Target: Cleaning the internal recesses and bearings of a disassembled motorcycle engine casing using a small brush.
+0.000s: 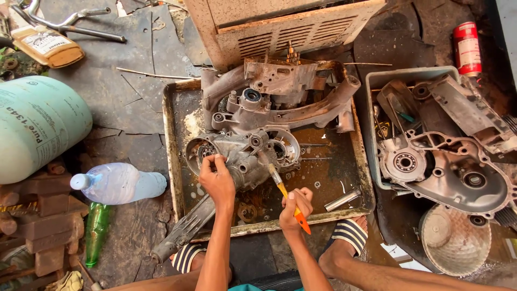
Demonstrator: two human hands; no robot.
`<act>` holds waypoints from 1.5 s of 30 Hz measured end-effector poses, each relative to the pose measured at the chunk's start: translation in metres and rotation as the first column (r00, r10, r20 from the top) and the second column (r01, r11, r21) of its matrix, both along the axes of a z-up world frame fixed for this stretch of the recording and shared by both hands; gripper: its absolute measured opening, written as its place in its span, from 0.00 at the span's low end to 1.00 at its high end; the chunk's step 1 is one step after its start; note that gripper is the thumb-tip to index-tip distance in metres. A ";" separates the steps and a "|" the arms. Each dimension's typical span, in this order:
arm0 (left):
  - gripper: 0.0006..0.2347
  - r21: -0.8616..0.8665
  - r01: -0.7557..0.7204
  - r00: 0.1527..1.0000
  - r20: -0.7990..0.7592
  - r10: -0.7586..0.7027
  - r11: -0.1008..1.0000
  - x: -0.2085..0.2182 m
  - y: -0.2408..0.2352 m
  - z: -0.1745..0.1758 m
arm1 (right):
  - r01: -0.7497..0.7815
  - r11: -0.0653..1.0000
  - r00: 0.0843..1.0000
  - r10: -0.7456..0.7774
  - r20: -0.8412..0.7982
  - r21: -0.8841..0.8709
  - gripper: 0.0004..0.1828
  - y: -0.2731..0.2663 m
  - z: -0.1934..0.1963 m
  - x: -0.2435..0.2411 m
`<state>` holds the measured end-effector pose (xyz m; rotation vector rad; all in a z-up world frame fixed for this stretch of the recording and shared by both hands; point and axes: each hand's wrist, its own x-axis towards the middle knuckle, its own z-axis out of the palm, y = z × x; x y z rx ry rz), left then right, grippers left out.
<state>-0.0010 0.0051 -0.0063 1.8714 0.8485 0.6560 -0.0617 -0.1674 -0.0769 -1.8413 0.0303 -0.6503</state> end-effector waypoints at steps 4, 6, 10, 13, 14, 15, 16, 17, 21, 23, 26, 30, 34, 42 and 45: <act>0.09 -0.012 0.001 1.000 0.011 -0.001 1.000 -0.001 0.001 0.002 | -0.158 0.987 0.979 0.152 -0.137 -0.040 0.27 -0.004 -0.018 0.029; 0.08 0.011 0.012 1.000 -0.011 -0.012 1.000 -0.002 0.001 0.005 | -0.205 0.973 0.962 0.181 -0.203 -0.105 0.27 -0.003 0.002 0.041; 0.09 -0.010 0.021 1.000 0.009 -0.021 1.000 -0.002 0.001 0.006 | 0.097 0.984 0.903 -0.023 -0.429 0.151 0.28 0.008 0.018 0.044; 0.09 -0.016 0.003 1.000 -0.012 -0.003 1.000 -0.002 0.001 0.005 | 0.126 0.911 0.837 0.114 -0.536 0.392 0.29 0.009 0.053 0.053; 0.09 -0.021 0.007 1.000 -0.018 -0.007 1.000 -0.001 0.002 0.002 | 0.109 0.904 0.838 0.139 -0.527 0.413 0.28 0.007 0.048 0.052; 0.09 -0.025 0.010 1.000 -0.023 -0.011 1.000 -0.001 0.002 -0.001 | 0.092 0.897 0.840 0.164 -0.518 0.433 0.27 0.005 0.042 0.052; 0.09 -0.022 0.001 1.000 -0.018 -0.001 1.000 0.001 0.003 0.001 | 0.081 0.896 0.841 0.173 -0.513 0.436 0.27 0.006 0.033 0.055; 0.09 -0.038 0.007 1.000 0.000 -0.007 0.999 0.003 0.002 0.003 | 0.091 0.894 0.843 0.165 -0.512 0.439 0.27 0.006 0.024 0.058; 0.10 -0.062 0.026 1.000 0.006 -0.025 0.998 -0.001 0.000 0.003 | 0.124 0.974 0.862 -0.012 -0.506 0.188 0.29 0.007 0.022 0.054; 0.10 -0.066 0.031 0.999 0.012 -0.030 0.997 -0.003 0.000 0.004 | 0.092 0.979 0.871 0.008 -0.491 0.180 0.29 0.005 0.012 0.055; 0.10 -0.055 0.033 0.999 -0.001 -0.034 0.998 0.000 0.003 -0.003 | 0.075 0.979 0.873 0.028 -0.488 0.190 0.29 -0.002 0.007 0.057; 0.10 -0.051 0.028 1.000 -0.006 -0.029 0.998 -0.001 0.001 0.001 | 0.074 0.978 0.875 0.030 -0.483 0.195 0.29 0.001 0.016 0.051; 0.09 -0.033 0.022 0.999 -0.028 -0.023 0.999 -0.002 0.002 0.001 | 0.132 0.949 0.861 0.033 -0.507 0.286 0.29 0.003 0.015 0.045; 0.10 -0.035 0.019 1.000 -0.005 -0.019 0.999 -0.002 -0.001 0.003 | 0.213 0.924 0.849 -0.014 -0.528 0.318 0.27 0.008 0.029 0.047; 0.09 -0.022 0.009 1.000 -0.014 -0.009 1.000 -0.001 0.000 0.007 | 0.233 0.909 0.845 -0.014 -0.535 0.345 0.27 0.008 0.021 0.039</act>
